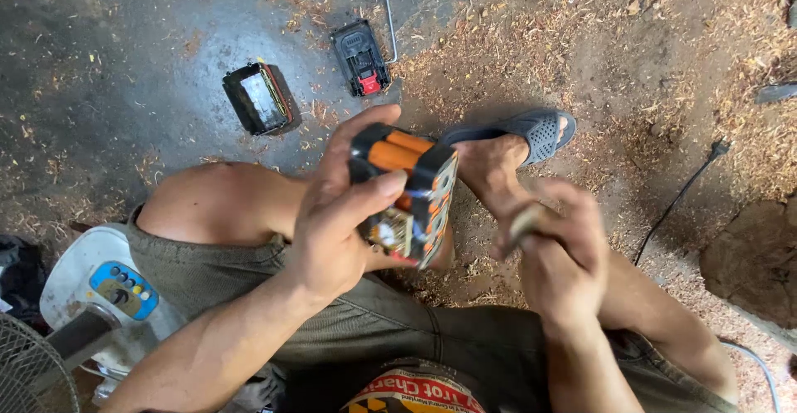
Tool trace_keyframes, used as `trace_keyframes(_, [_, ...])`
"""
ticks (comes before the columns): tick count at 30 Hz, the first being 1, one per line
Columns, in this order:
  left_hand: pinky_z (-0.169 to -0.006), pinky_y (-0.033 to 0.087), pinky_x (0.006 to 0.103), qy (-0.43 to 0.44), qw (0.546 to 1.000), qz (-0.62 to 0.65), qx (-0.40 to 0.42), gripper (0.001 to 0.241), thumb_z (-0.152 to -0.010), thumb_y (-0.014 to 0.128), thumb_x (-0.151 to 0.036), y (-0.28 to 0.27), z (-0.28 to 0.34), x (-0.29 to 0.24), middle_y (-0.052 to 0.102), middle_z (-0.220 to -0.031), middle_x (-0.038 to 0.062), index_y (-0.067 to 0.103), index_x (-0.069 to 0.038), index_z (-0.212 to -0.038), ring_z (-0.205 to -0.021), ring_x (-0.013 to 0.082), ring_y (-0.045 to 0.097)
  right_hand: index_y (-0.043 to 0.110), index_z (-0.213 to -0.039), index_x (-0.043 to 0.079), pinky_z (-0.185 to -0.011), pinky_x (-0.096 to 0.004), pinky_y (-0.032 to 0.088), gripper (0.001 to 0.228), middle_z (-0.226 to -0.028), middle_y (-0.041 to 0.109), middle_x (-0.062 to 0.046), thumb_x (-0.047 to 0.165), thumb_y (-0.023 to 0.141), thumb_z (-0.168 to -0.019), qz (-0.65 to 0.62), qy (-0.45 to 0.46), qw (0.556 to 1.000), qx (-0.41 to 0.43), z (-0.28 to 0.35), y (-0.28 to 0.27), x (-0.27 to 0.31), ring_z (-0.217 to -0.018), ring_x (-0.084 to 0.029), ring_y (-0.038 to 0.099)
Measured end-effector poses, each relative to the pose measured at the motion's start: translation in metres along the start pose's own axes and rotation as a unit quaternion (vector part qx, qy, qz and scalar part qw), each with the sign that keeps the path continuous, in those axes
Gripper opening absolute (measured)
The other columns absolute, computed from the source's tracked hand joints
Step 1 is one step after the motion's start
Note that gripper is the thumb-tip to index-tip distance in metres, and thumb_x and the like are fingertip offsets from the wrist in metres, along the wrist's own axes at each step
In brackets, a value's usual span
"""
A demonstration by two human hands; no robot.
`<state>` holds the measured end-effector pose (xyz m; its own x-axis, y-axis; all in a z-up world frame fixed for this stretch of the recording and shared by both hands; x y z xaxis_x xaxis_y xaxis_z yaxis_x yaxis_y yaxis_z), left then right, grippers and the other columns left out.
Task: The person sits on the ground repairing a cordless tool battery pack. They pry open the pack's casing, remove and reposition the battery cells and circuit board, handle the wires and a small circuit module, and press the housing parts back together while checking the internal components.
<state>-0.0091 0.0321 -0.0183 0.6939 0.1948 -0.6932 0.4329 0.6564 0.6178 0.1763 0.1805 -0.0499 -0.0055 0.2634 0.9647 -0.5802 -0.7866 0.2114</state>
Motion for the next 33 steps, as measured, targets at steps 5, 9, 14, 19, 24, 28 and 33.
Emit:
trace_keyframes(5, [-0.103, 0.055, 0.0397, -0.023, 0.999, -0.024, -0.03, 0.07, -0.091, 0.057, -0.004, 0.0, 0.001, 0.014, 0.061, -0.128, 0.014, 0.035, -0.004, -0.158, -0.114, 0.0212, 0.064, 0.049, -0.141, 0.004, -0.065, -0.033, 0.058, 0.057, -0.145, 0.058, -0.007, -0.012, 0.045, -0.086, -0.227, 0.046, 0.973, 0.025, 0.0, 0.013, -0.042, -0.084, -0.021, 0.064])
trace_keyframes(9, [-0.111, 0.049, 0.0346, -0.025, 0.997, -0.066, -0.018, 0.07, -0.091, 0.054, -0.004, -0.001, 0.002, 0.021, 0.059, -0.136, 0.013, 0.034, -0.002, -0.158, -0.124, 0.0195, 0.059, 0.052, -0.148, -0.007, -0.078, -0.028, 0.05, 0.047, -0.137, 0.062, -0.022, 0.01, 0.056, -0.104, -0.348, 0.157, 0.923, 0.042, 0.009, 0.019, -0.047, -0.099, -0.018, 0.061])
trace_keyframes(14, [-0.113, 0.046, 0.033, -0.023, 0.995, -0.096, -0.009, 0.071, -0.093, 0.056, -0.005, -0.001, 0.004, 0.022, 0.057, -0.138, 0.011, 0.032, -0.003, -0.159, -0.127, 0.017, 0.056, 0.042, -0.146, 0.005, -0.096, -0.035, 0.05, 0.063, -0.149, 0.052, -0.012, 0.028, 0.073, -0.096, -0.191, 0.162, 0.966, 0.058, 0.003, 0.025, -0.036, -0.134, -0.026, 0.054])
trace_keyframes(19, [-0.113, 0.045, 0.0329, -0.016, 0.992, -0.129, -0.002, 0.071, -0.095, 0.059, -0.006, -0.002, 0.006, 0.023, 0.058, -0.136, 0.012, 0.032, -0.002, -0.161, -0.126, 0.0171, 0.056, 0.041, -0.154, -0.007, -0.12, -0.041, 0.04, 0.075, -0.148, 0.055, -0.015, 0.033, 0.072, -0.1, -0.117, 0.166, 0.97, 0.133, 0.005, 0.026, -0.034, -0.139, -0.025, 0.051])
trace_keyframes(24, [-0.118, 0.041, 0.0342, -0.018, 0.989, -0.148, 0.011, 0.072, -0.097, 0.061, -0.01, 0.003, 0.006, 0.018, 0.055, -0.141, 0.013, 0.03, -0.002, -0.161, -0.132, 0.0182, 0.053, 0.038, -0.156, -0.007, -0.122, -0.04, 0.038, 0.081, -0.151, 0.054, -0.014, 0.037, 0.072, -0.099, -0.106, 0.167, 0.969, 0.15, 0.004, 0.025, -0.029, -0.141, -0.024, 0.05])
trace_keyframes(28, [-0.125, 0.035, 0.0354, -0.026, 0.987, -0.152, 0.034, 0.076, -0.098, 0.061, -0.012, 0.004, 0.005, 0.017, 0.051, -0.149, 0.015, 0.025, 0.0, -0.164, -0.142, 0.0204, 0.048, 0.039, -0.157, -0.007, -0.12, -0.041, 0.041, 0.081, -0.148, 0.057, -0.016, 0.035, 0.074, -0.098, -0.133, 0.162, 0.969, 0.127, 0.006, 0.019, -0.033, -0.138, -0.025, 0.054])
trace_keyframes(33, [-0.125, 0.038, 0.0419, -0.049, 0.991, -0.114, 0.057, 0.081, -0.096, 0.059, -0.008, 0.009, 0.005, 0.011, 0.048, -0.154, 0.02, 0.018, 0.002, -0.166, -0.145, 0.0253, 0.048, 0.044, -0.153, -0.009, -0.112, -0.04, 0.048, 0.08, -0.141, 0.062, -0.017, 0.035, 0.077, -0.096, -0.187, 0.183, 0.96, 0.098, 0.014, 0.007, -0.041, -0.13, -0.025, 0.06])
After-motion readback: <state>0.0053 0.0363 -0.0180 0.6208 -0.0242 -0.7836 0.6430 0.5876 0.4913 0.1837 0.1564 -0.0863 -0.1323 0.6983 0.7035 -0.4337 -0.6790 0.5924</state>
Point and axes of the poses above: each hand's wrist, its own z-axis away from the middle knuckle, its own y-axis out of the palm, x = y × z, the point moved 3 cm from there along -z, towards the middle knuckle
